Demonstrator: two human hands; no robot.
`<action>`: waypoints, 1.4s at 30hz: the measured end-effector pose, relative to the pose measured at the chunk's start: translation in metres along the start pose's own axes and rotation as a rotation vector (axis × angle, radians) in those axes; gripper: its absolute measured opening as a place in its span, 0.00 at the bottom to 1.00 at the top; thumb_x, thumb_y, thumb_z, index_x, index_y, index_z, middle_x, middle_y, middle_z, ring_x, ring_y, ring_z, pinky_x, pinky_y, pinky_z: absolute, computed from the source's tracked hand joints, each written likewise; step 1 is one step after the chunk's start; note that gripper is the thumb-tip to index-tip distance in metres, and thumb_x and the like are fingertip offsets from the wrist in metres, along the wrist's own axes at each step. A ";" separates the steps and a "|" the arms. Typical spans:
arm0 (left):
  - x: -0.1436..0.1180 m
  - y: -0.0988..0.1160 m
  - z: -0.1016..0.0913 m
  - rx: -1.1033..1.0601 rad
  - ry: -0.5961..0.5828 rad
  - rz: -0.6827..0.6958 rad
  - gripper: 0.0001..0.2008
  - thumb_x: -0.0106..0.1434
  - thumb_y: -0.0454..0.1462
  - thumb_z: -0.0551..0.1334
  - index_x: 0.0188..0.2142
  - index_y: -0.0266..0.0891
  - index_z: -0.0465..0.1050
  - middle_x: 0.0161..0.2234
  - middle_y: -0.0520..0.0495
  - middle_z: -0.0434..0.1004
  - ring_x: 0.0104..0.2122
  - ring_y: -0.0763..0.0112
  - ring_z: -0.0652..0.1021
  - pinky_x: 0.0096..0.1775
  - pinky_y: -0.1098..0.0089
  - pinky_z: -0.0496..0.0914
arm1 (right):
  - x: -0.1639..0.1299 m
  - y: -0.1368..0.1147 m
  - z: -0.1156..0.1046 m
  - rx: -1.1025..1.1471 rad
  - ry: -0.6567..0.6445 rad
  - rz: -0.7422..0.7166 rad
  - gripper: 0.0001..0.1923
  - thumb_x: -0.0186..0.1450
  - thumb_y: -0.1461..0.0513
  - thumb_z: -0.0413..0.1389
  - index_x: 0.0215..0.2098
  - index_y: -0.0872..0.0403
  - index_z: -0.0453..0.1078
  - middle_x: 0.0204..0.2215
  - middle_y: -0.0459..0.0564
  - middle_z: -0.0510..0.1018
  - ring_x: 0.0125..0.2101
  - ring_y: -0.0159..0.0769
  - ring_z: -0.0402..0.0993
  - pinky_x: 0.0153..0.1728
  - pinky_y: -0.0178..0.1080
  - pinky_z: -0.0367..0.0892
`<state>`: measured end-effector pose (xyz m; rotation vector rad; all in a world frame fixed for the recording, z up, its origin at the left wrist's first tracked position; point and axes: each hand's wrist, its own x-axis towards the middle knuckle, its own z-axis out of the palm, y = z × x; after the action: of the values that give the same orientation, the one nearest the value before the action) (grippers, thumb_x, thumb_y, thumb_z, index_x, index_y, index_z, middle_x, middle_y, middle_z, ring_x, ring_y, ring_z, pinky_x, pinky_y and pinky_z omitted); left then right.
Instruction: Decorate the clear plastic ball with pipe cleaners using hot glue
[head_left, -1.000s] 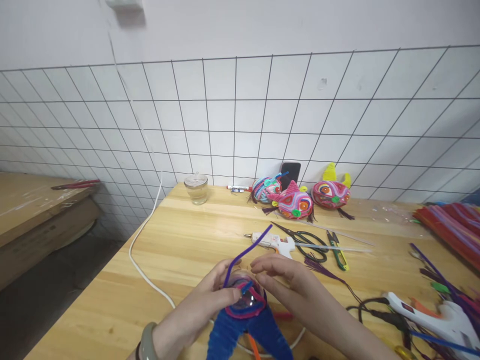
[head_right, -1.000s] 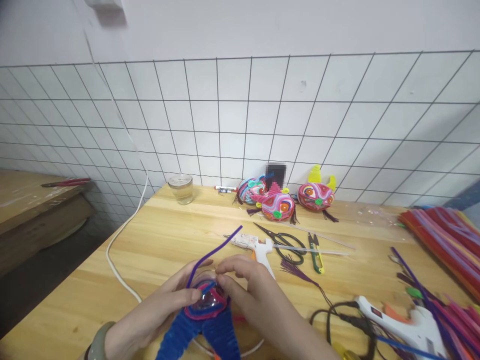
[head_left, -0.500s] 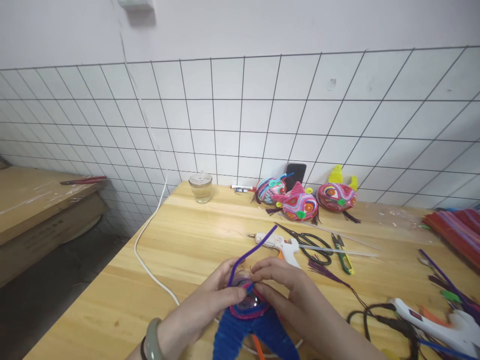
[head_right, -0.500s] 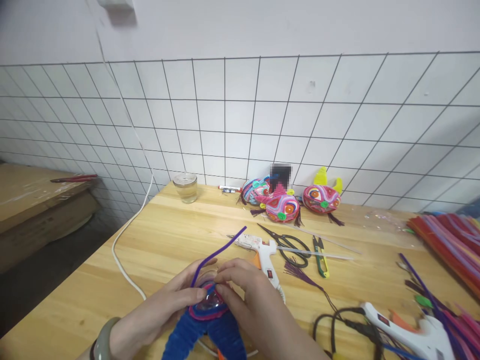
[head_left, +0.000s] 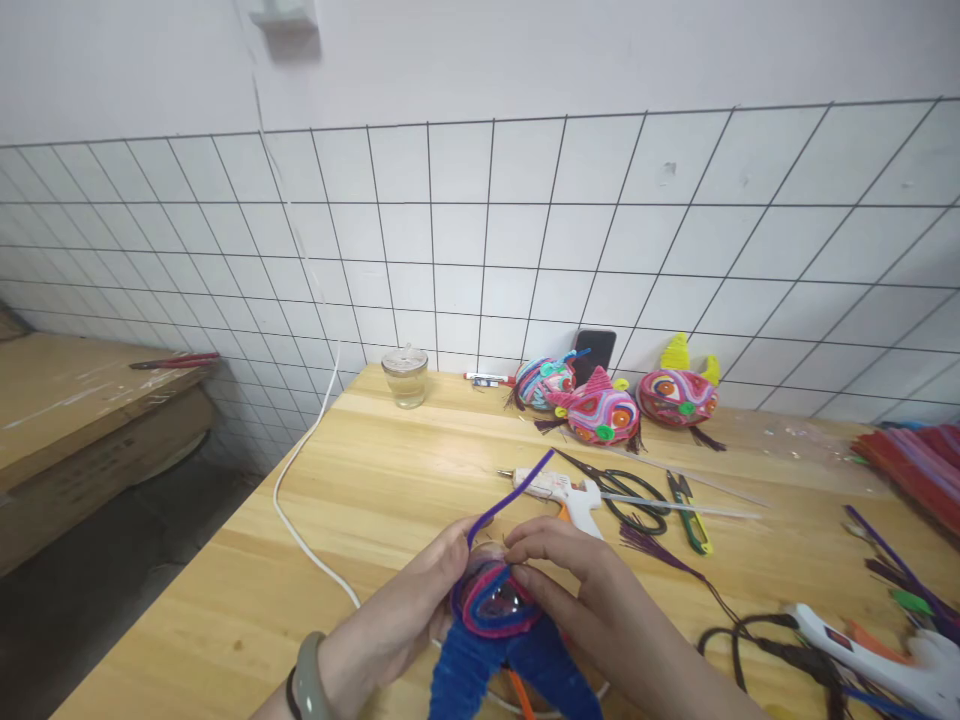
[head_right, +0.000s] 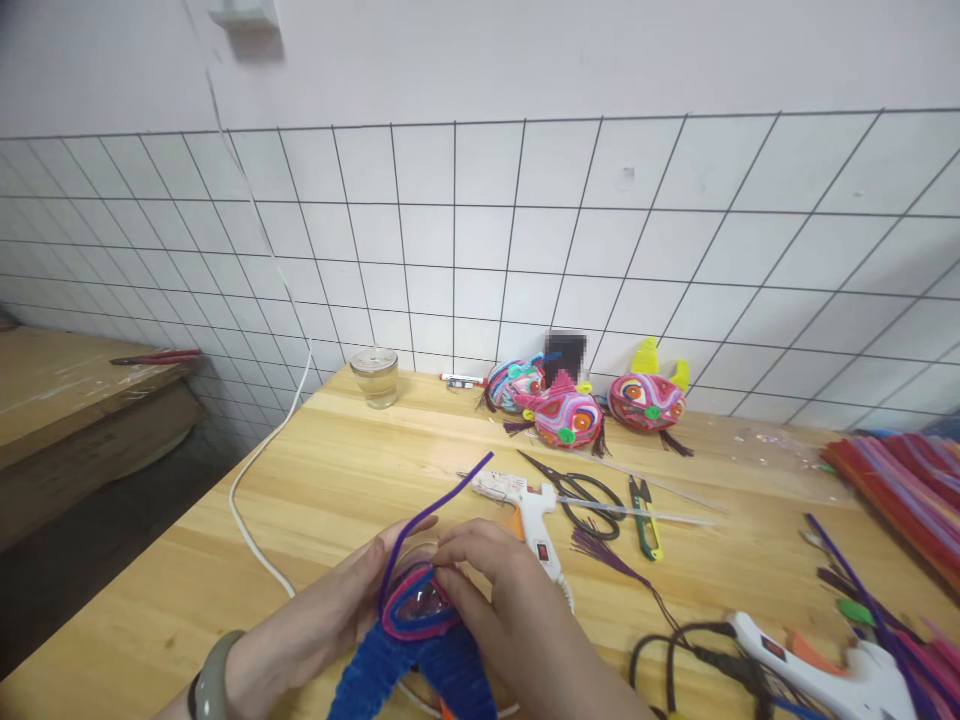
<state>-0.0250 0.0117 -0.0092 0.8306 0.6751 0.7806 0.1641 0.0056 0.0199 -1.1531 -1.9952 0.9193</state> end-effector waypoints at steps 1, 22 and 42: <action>0.000 0.000 0.000 0.005 -0.002 0.005 0.31 0.56 0.56 0.59 0.53 0.40 0.67 0.44 0.41 0.76 0.45 0.58 0.75 0.51 0.57 0.64 | 0.000 0.000 0.000 -0.005 0.003 0.001 0.07 0.65 0.66 0.53 0.35 0.52 0.74 0.38 0.50 0.78 0.41 0.38 0.73 0.44 0.38 0.68; 0.000 0.000 -0.002 -0.150 0.045 -0.079 0.23 0.58 0.41 0.65 0.52 0.39 0.66 0.43 0.42 0.79 0.44 0.63 0.77 0.48 0.64 0.65 | 0.001 -0.001 0.001 0.045 0.005 0.002 0.10 0.64 0.64 0.56 0.43 0.48 0.75 0.42 0.49 0.79 0.44 0.39 0.74 0.47 0.39 0.68; -0.002 0.001 0.000 -0.028 0.098 -0.063 0.26 0.52 0.31 0.65 0.52 0.40 0.68 0.42 0.44 0.77 0.46 0.58 0.74 0.51 0.59 0.62 | 0.001 -0.003 0.003 0.070 -0.001 -0.060 0.12 0.64 0.66 0.56 0.43 0.46 0.75 0.44 0.48 0.79 0.46 0.39 0.73 0.48 0.40 0.67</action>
<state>-0.0261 0.0108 -0.0075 0.7461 0.7723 0.7752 0.1602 0.0048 0.0215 -1.0489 -1.9715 0.9519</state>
